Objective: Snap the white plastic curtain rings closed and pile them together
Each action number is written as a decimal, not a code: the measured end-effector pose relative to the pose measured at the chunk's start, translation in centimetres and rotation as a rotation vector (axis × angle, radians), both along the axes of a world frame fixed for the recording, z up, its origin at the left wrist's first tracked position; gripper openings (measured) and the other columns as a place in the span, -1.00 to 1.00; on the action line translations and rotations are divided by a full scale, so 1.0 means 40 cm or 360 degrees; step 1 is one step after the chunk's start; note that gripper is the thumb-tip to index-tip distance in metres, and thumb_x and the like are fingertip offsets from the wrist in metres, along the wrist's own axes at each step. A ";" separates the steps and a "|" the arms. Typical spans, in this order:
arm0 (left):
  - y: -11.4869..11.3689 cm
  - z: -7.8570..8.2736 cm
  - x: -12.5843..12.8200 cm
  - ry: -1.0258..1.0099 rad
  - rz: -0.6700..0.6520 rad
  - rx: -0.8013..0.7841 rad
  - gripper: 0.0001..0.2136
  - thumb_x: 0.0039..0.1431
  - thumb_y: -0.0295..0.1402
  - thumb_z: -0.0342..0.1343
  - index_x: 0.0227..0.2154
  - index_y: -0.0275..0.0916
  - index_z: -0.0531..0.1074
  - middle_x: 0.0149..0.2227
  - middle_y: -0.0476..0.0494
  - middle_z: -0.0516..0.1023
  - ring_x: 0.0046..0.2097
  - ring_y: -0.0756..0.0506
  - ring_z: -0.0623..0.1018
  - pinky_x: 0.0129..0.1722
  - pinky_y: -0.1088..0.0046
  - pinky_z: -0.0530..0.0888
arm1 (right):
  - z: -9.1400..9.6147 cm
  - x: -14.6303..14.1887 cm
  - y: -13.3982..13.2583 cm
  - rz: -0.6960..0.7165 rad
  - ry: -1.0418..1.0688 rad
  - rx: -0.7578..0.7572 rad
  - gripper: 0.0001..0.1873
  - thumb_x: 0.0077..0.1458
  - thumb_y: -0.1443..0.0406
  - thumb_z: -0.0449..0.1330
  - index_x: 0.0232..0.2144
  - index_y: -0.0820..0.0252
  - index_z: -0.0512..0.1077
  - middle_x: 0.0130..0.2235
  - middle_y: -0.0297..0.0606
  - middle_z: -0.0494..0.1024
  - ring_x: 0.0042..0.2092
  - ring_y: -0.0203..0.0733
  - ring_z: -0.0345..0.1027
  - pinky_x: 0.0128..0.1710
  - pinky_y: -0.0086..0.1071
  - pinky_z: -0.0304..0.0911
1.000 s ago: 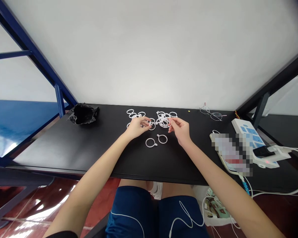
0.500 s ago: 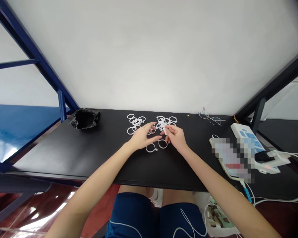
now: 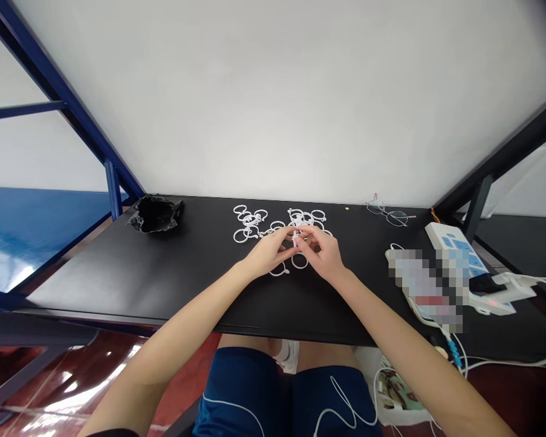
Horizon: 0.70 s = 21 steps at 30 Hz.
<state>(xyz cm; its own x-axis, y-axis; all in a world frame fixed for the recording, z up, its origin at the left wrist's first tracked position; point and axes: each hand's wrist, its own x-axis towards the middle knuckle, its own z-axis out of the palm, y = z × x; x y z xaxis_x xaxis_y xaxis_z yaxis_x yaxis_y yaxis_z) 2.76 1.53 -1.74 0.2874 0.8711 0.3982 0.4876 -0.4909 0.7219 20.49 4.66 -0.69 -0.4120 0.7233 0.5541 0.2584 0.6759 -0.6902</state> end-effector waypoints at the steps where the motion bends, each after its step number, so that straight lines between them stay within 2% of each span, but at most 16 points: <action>1: 0.000 0.001 0.000 -0.0019 -0.0031 0.0019 -0.62 0.25 -0.18 0.04 0.07 -0.20 0.26 0.01 -0.23 0.45 -0.03 -0.11 0.51 -0.15 0.42 0.50 | 0.002 0.000 -0.002 0.0041 -0.0004 0.0054 -0.74 0.16 0.14 0.15 -0.14 0.08 0.47 -0.30 -0.26 0.55 -0.45 -0.27 0.38 -0.45 -0.37 0.36; 5: 0.002 -0.003 -0.004 -0.0043 -0.0026 0.0072 -0.63 0.23 -0.22 0.08 0.05 -0.21 0.28 0.02 -0.24 0.45 -0.04 -0.11 0.52 -0.09 0.37 0.50 | -0.003 -0.004 -0.002 0.0083 -0.0017 0.0084 -0.80 0.14 0.15 0.16 -0.25 0.05 0.53 -0.26 -0.24 0.59 -0.36 -0.20 0.44 -0.38 -0.30 0.42; 12: 0.004 0.000 -0.013 0.0011 -0.0059 0.0135 -0.65 0.22 -0.23 0.11 0.02 -0.23 0.33 -0.10 -0.21 0.51 -0.09 -0.11 0.53 -0.04 0.34 0.46 | -0.008 -0.001 -0.001 0.0074 0.0026 0.0008 -0.80 0.12 0.15 0.19 -0.28 0.06 0.56 -0.26 -0.27 0.63 -0.32 -0.14 0.51 -0.27 -0.23 0.47; 21: -0.002 0.017 -0.014 0.0010 -0.0097 0.0100 -0.69 0.22 -0.21 0.11 -0.04 -0.23 0.36 -0.10 -0.21 0.51 -0.08 -0.11 0.53 -0.03 0.34 0.44 | -0.023 -0.005 0.000 -0.0007 0.0070 -0.0004 -0.81 0.09 0.14 0.22 -0.30 0.04 0.58 -0.27 -0.27 0.64 -0.29 -0.09 0.54 -0.23 -0.19 0.48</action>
<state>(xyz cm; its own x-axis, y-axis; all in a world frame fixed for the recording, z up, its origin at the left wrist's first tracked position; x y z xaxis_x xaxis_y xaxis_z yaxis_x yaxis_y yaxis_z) 2.21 1.44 -1.06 0.3422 0.8251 0.4496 0.4599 -0.5643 0.6856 20.28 4.66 -1.63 -0.3841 0.7264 0.5699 0.2308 0.6732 -0.7025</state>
